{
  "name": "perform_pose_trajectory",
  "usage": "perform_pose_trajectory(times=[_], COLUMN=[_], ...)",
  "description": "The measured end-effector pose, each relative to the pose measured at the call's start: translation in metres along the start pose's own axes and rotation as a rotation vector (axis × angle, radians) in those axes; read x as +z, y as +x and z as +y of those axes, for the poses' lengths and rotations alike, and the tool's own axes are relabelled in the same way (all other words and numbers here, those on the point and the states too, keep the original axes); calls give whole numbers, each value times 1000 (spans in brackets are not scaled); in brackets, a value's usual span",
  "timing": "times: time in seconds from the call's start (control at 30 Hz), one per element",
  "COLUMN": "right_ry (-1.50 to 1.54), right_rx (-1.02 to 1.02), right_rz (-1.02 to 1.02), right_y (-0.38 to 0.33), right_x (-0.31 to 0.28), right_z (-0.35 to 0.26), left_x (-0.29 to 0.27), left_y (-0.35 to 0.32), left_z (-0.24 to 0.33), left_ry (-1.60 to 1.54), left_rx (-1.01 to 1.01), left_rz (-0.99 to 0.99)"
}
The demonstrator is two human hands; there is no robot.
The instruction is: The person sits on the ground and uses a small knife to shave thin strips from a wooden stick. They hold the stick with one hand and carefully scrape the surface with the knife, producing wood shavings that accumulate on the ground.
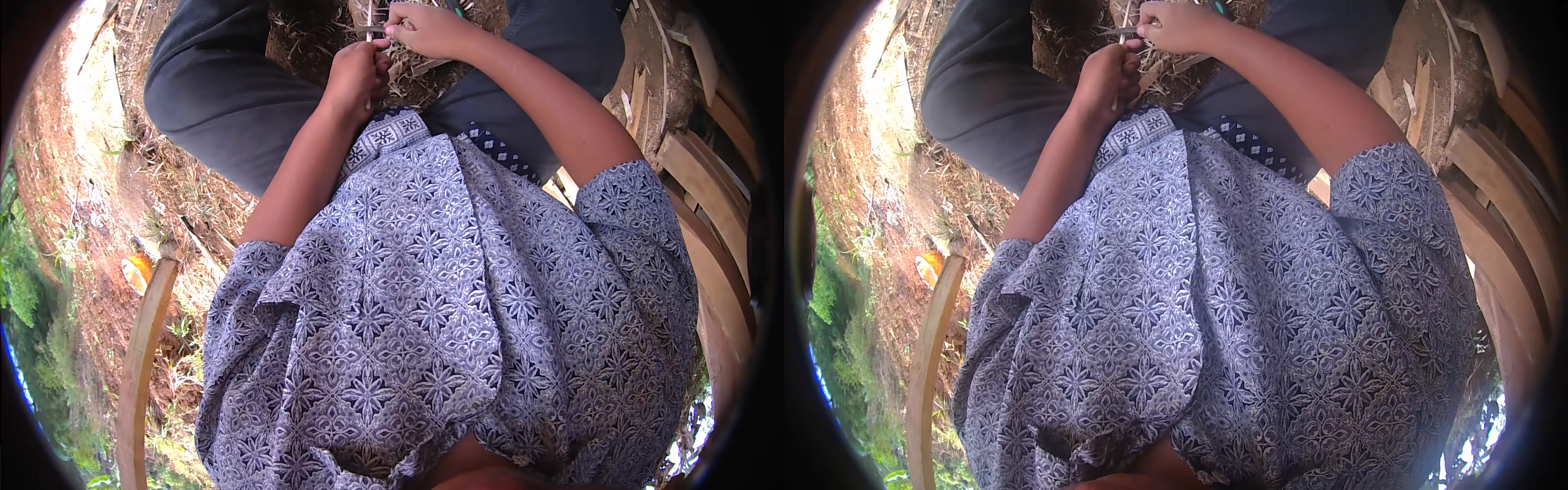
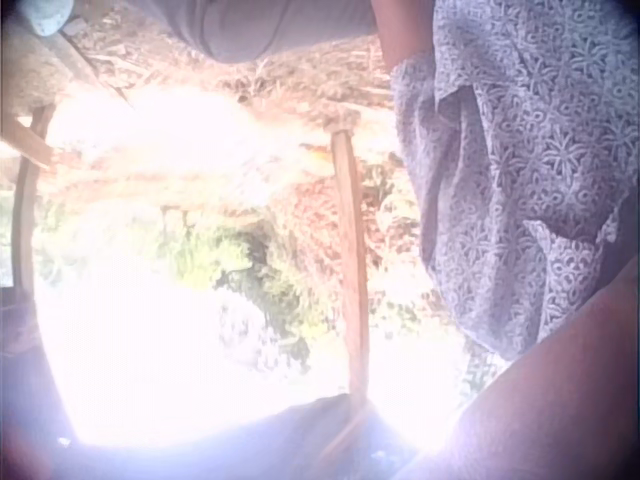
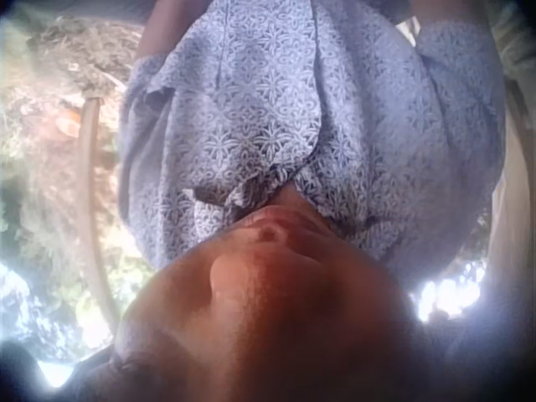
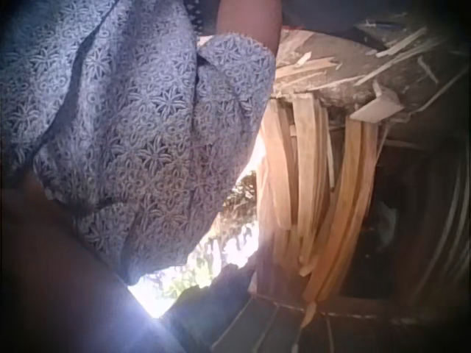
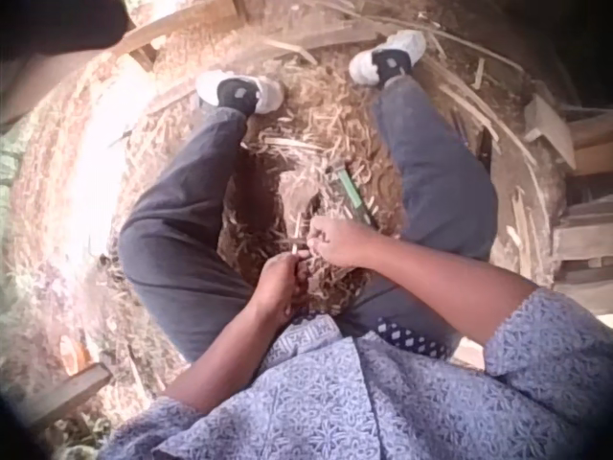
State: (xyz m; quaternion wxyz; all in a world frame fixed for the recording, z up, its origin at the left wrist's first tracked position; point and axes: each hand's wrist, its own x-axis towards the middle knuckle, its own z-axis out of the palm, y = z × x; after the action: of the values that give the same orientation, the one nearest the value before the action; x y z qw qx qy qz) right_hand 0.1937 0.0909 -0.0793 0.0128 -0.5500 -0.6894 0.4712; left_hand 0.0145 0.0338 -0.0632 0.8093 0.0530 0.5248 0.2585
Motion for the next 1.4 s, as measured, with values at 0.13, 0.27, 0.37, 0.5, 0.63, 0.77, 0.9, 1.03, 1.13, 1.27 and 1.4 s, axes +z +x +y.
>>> perform_pose_trajectory(times=[0.13, 0.27, 0.37, 0.5, 0.63, 0.77, 0.9, 1.03, 1.13, 1.27, 1.4], right_ry=[-35, -26, -32, -31, -87, -78, -90, -95, -80, -27, -50], right_rx=[25, 12, 74, 111, 185, 172, 147, 158, 152, 321, 172], right_rz=[75, 154, 177, 205, 216, 228, 287, 308, 374, 632, 899], right_y=[-6, -13, -10, -14, -6, 3, 5, 10, 16, 42, 55], right_x=[12, 14, 18, 17, 22, 32, 41, 51, 51, 18, -26], right_z=[-2, -16, -20, -28, -27, -17, -8, -1, 6, 48, 103], left_x=[5, 6, 6, 6, 8, 3, 3, 2, 6, 26, 19], left_y=[0, -2, 3, 3, 6, 12, 12, 12, 6, -40, -48], left_z=[-3, 0, 0, -2, 0, -2, -1, -1, 1, 3, 5], left_ry=[-19, -38, -75, -112, -140, -156, -174, -174, -174, -124, -104], left_rx=[12, 11, 17, 3, 13, 23, 13, 20, 16, 39, 127], left_rz=[13, 25, 12, 27, 38, 14, -12, -7, -17, -57, -72])
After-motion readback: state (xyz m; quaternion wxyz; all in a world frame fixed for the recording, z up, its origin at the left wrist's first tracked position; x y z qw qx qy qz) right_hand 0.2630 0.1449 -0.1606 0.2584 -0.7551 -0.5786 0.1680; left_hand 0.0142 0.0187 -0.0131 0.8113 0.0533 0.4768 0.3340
